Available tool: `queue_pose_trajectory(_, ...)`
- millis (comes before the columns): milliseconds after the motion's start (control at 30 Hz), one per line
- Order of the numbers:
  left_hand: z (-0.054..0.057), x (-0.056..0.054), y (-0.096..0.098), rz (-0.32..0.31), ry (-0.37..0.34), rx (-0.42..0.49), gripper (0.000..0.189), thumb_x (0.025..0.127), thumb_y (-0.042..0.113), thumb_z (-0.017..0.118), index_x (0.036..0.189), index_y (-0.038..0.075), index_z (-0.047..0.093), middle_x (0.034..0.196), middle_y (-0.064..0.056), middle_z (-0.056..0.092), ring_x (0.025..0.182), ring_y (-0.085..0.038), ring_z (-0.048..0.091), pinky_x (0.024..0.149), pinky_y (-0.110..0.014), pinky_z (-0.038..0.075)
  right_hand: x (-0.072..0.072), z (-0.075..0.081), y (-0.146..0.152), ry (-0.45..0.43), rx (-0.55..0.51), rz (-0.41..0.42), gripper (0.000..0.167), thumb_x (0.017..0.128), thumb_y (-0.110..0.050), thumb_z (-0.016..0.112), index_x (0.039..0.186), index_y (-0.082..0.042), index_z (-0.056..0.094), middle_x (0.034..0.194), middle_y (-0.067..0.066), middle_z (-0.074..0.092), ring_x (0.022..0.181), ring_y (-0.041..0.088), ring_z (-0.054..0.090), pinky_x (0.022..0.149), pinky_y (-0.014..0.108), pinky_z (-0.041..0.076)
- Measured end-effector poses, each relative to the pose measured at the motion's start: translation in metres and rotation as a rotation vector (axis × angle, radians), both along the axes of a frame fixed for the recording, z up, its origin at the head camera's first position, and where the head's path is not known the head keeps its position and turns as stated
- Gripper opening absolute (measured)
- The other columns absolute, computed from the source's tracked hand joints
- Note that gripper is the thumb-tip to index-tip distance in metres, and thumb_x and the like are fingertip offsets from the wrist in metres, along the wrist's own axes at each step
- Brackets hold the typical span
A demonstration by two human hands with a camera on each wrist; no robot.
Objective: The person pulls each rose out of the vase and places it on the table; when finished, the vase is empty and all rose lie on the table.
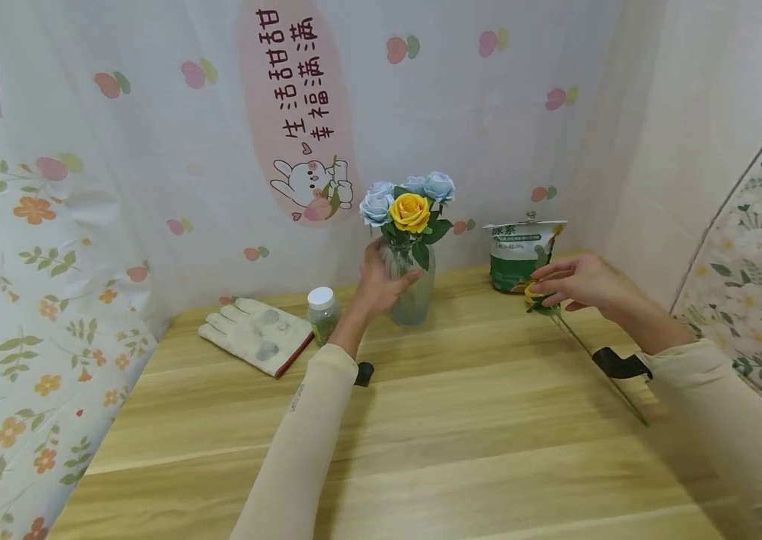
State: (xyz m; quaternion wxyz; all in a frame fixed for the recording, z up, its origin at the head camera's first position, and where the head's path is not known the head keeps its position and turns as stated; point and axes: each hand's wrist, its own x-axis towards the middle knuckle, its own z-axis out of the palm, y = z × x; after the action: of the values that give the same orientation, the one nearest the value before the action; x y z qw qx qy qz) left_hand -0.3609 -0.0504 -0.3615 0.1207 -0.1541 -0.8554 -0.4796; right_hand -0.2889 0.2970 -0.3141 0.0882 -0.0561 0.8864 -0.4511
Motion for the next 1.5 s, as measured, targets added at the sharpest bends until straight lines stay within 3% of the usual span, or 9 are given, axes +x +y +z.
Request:
queue_pose_trajectory(233, -0.003, 0.000, 0.000, -0.005, -0.008, 0.026, 0.101, 0.085, 0.043, 0.078, 0.154, 0.008, 0.012, 0.158, -0.015, 0.020, 0.146, -0.033, 0.018, 0.118, -0.050, 0.019, 0.004, 0.000, -0.026, 0.061, -0.039, -0.019, 0.046, 0.095, -0.031, 0.068, 0.129, -0.002, 0.060, 0.123, 0.014, 0.067, 0.081, 0.012, 0.069, 0.062, 0.033, 0.052)
queue_pose_trajectory(567, -0.002, 0.000, -0.001, 0.004, -0.020, 0.004, 0.100, 0.086, 0.044, 0.077, 0.154, 0.009, 0.013, 0.158, -0.013, 0.021, 0.145, -0.032, 0.018, 0.117, -0.049, 0.022, 0.010, 0.004, -0.069, 0.113, -0.070, -0.009, 0.040, 0.094, -0.029, 0.070, 0.125, -0.004, 0.065, 0.118, 0.014, 0.070, 0.083, 0.014, 0.071, 0.060, 0.032, 0.051)
queue_pose_trajectory(833, 0.000, 0.000, 0.000, -0.012, -0.017, 0.010, 0.100, 0.085, 0.044, 0.077, 0.154, 0.008, 0.013, 0.157, -0.014, 0.021, 0.145, -0.032, 0.018, 0.117, -0.049, 0.022, 0.008, 0.000, -0.095, 0.265, -0.173, -0.001, 0.035, 0.092, -0.029, 0.072, 0.116, -0.003, 0.070, 0.097, 0.002, 0.075, 0.080, 0.014, 0.072, 0.064, 0.034, 0.055)
queue_pose_trajectory(1067, -0.001, 0.000, -0.002, 0.006, -0.008, -0.002, 0.100, 0.085, 0.044, 0.077, 0.154, 0.008, 0.013, 0.157, -0.016, 0.022, 0.145, -0.033, 0.019, 0.117, -0.049, 0.023, 0.004, -0.003, -0.126, 0.396, -0.235, 0.035, 0.029, 0.093, -0.025, 0.071, 0.112, -0.004, 0.073, 0.102, 0.014, 0.074, 0.080, 0.020, 0.072, 0.055, 0.033, 0.054)
queue_pose_trajectory(1333, -0.001, 0.004, -0.002, 0.013, -0.021, -0.005, 0.102, 0.085, 0.047, 0.077, 0.155, 0.011, 0.013, 0.157, -0.014, 0.022, 0.145, -0.033, 0.019, 0.116, -0.053, 0.023, 0.000, -0.002, -0.161, 0.495, -0.338, 0.009, 0.022, 0.095, -0.014, 0.068, 0.111, -0.001, 0.074, 0.103, 0.018, 0.073, 0.068, 0.006, 0.067, 0.049, 0.029, 0.051)
queue_pose_trajectory(1500, -0.002, 0.003, -0.002, 0.021, -0.001, -0.006, 0.099, 0.085, 0.044, 0.077, 0.155, 0.011, 0.013, 0.157, -0.014, 0.023, 0.145, -0.033, 0.018, 0.116, -0.054, 0.023, -0.006, -0.002, -0.175, 0.578, -0.353, -0.006, 0.021, 0.094, -0.011, 0.067, 0.111, -0.001, 0.075, 0.096, 0.019, 0.073, 0.055, 0.013, 0.062, 0.043, 0.024, 0.039)
